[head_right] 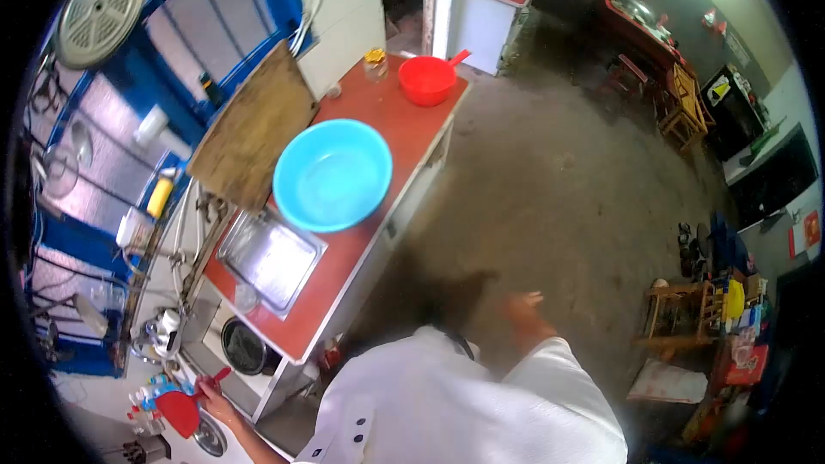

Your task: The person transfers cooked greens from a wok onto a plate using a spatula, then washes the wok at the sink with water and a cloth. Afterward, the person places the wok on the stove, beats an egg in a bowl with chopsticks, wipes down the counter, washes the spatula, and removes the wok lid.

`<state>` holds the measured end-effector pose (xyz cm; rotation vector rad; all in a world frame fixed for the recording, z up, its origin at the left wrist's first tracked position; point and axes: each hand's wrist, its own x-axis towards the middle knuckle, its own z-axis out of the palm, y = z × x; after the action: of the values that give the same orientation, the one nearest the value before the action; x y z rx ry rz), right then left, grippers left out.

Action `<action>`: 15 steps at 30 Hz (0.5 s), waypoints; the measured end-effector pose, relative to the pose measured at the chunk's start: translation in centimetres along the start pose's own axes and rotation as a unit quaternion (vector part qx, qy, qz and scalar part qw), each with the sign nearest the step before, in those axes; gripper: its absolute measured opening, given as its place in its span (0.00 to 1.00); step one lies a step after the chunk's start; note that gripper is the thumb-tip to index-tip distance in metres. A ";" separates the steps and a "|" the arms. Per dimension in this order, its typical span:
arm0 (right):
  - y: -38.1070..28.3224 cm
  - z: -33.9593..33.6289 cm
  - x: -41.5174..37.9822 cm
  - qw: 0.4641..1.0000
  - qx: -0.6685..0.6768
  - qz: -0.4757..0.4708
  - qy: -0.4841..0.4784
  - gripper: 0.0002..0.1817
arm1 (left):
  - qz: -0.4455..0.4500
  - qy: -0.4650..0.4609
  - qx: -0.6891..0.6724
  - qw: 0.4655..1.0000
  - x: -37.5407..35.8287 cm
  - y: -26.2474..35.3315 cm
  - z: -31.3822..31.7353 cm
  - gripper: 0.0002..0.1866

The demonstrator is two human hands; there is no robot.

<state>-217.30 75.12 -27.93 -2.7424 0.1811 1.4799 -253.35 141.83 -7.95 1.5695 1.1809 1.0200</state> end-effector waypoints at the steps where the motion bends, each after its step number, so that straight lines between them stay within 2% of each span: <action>1: 2.5 -0.7 -6.0 0.986 -0.163 0.041 0.008 0.35 | 0.017 -0.023 -0.025 0.999 -0.8 3.1 3.3 0.20; 2: 6.3 0.2 -6.1 0.999 0.008 0.029 0.041 0.32 | 0.032 -0.054 -0.053 0.997 -0.9 5.7 6.3 0.19; 3: 10.0 1.4 -4.9 0.977 0.203 0.047 0.040 0.30 | 0.043 -0.082 -0.085 0.992 -1.5 8.1 10.0 0.18; 4: 12.9 2.7 -3.7 0.919 0.387 0.064 0.037 0.28 | 0.041 -0.108 -0.120 0.986 -2.6 11.0 14.2 0.17; 6: 15.7 5.2 -1.4 0.818 0.515 0.249 0.057 0.25 | 0.040 -0.195 -0.163 0.966 -4.3 17.8 23.6 0.16; 7: 17.5 7.4 -0.3 0.825 0.517 0.214 0.077 0.25 | 0.041 -0.265 -0.176 0.947 -5.9 21.5 30.8 0.15; 8: 18.4 9.0 0.4 0.837 0.510 0.173 0.093 0.25 | 0.045 -0.295 -0.180 0.937 -7.3 23.6 35.5 0.15; 12: 17.7 7.4 1.0 0.843 0.505 0.153 0.107 0.24 | 0.042 -0.428 -0.185 0.883 -12.9 28.5 51.6 0.15; 14: 16.5 1.5 -2.4 0.767 0.603 0.186 0.116 0.24 | 0.032 -0.494 -0.193 0.847 -16.5 30.5 59.1 0.15; 15: 17.2 0.2 -3.2 0.763 0.605 0.195 0.115 0.24 | 0.024 -0.526 -0.199 0.827 -18.6 31.7 62.8 0.15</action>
<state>-221.11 58.35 -24.72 -1.7581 1.2496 0.5649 -190.06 108.19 4.42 1.4568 0.1368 0.2476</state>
